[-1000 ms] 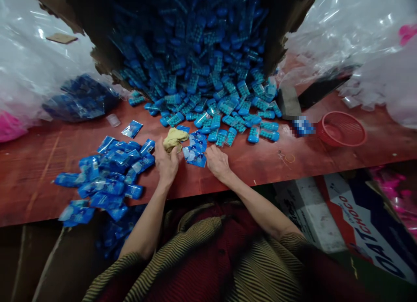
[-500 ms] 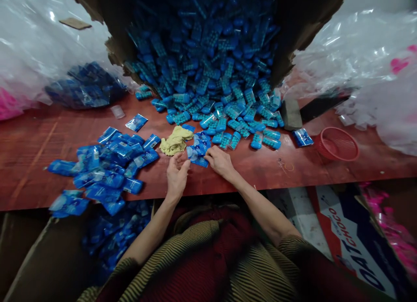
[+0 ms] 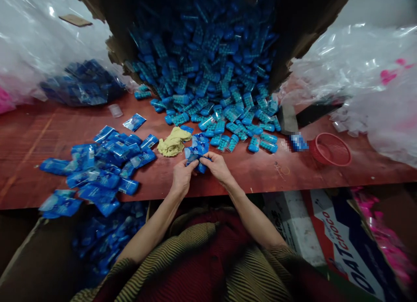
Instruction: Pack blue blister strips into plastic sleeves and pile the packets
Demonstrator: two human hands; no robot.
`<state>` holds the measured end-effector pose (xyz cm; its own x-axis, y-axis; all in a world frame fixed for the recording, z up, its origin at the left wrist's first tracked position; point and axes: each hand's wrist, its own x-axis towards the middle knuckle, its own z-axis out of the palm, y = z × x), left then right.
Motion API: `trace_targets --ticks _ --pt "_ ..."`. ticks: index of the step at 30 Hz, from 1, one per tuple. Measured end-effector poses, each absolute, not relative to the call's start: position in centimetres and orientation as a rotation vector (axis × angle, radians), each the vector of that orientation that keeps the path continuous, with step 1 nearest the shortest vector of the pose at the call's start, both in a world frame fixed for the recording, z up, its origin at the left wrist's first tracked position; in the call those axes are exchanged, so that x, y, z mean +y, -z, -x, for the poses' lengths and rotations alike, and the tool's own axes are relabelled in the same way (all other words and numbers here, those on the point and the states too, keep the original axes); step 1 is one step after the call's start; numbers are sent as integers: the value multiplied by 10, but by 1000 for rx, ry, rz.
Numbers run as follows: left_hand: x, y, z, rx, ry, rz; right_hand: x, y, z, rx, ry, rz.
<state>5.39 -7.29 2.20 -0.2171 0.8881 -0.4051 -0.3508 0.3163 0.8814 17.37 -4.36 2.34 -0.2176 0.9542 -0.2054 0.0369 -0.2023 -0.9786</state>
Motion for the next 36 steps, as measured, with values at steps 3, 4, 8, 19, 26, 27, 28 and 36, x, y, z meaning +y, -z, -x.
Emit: trace_targets --ticks 3,4,8,19,26,27,28,36 --pt "-72 -22 -56 1288 -1262 -493 -44 -20 -169 -1294 -1390 1341" --pt "-71 -22 -57 1261 -1247 -481 -44 -20 -168 -1323 -1339 1369" --pt "-71 -23 -50 1260 -1209 -461 -39 -23 -168 -1521 -1110 1482" --pt "-79 -36 -26 1203 -1184 -353 -36 -38 -172 -2422 -772 1626" --pt "-69 -25 -49 1201 -1227 -311 -42 -42 -189 -1827 -743 1591" --pt "-68 -24 -51 1202 -1236 -324 -41 -39 -190 -1776 -791 1561" --pt "-68 -24 -52 1204 -1239 -334 -40 -35 -189 -1777 -831 1548" --pt "-68 -44 -54 1053 -1204 -398 -31 -28 -182 -1995 -1021 1472"
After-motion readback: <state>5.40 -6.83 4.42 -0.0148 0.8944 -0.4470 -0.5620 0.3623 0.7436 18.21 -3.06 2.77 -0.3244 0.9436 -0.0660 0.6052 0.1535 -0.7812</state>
